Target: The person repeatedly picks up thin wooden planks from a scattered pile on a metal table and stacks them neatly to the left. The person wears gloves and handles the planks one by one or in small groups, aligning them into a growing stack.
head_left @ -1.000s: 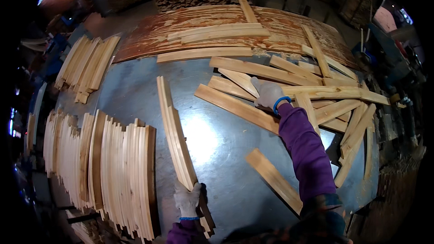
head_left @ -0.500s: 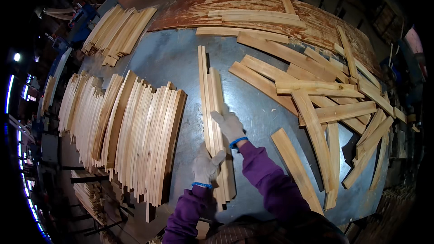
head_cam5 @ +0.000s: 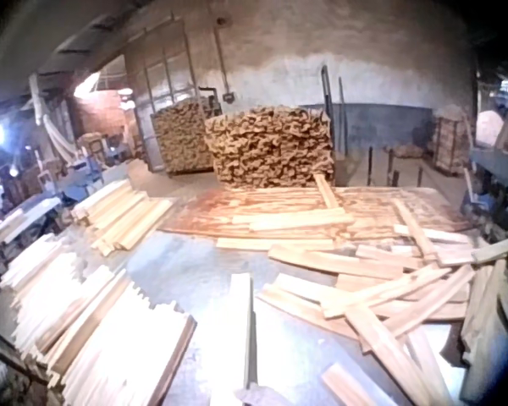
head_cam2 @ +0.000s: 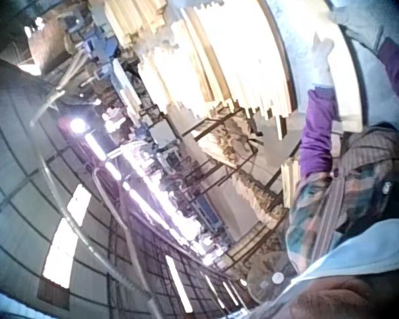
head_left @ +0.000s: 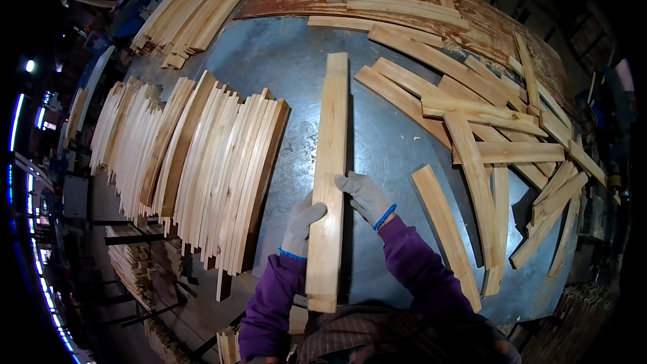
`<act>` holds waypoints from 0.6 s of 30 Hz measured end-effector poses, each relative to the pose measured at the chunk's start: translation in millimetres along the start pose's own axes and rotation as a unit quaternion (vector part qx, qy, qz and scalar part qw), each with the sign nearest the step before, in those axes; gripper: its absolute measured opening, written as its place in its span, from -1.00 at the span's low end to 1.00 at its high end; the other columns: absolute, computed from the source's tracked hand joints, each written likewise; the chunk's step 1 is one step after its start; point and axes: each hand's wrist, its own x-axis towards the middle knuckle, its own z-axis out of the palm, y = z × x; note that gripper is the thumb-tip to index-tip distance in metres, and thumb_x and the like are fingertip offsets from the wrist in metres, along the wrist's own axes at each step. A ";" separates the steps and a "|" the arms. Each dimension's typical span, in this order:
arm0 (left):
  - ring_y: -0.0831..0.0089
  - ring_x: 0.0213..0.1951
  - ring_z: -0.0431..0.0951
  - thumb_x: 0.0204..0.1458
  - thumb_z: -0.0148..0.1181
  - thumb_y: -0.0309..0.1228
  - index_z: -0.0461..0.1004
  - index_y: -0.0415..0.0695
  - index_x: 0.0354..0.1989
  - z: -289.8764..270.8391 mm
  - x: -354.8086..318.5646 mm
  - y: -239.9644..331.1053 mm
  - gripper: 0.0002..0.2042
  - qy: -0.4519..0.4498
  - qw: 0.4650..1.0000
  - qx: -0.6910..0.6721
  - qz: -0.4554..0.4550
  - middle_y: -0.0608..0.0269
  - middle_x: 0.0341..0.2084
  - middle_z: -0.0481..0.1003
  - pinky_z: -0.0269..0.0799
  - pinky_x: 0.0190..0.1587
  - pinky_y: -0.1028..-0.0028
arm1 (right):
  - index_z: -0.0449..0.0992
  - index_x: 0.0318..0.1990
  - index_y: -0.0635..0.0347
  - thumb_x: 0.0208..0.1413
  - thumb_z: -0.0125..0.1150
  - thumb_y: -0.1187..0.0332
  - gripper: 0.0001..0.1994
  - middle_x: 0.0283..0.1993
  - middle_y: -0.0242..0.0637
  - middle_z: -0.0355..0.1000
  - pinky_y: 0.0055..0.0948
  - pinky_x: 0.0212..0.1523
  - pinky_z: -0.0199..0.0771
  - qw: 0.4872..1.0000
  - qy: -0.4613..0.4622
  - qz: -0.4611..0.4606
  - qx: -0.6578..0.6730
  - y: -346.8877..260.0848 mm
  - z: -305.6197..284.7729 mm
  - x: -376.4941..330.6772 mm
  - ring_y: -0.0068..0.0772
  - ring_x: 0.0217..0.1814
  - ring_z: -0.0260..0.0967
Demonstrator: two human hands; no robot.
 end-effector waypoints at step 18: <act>0.43 -0.01 0.57 0.24 0.30 -0.07 0.44 -0.23 0.33 -20.0 -9.4 1.8 -0.40 0.293 0.935 0.196 -0.034 0.14 0.04 0.58 0.50 0.02 0.42 | 0.53 0.04 0.34 0.23 0.30 0.05 -0.52 -0.54 -0.40 0.36 -0.46 -0.61 0.28 0.999 0.004 0.049 -0.016 10.0 3.4 -7.7 -0.56 -0.62 0.27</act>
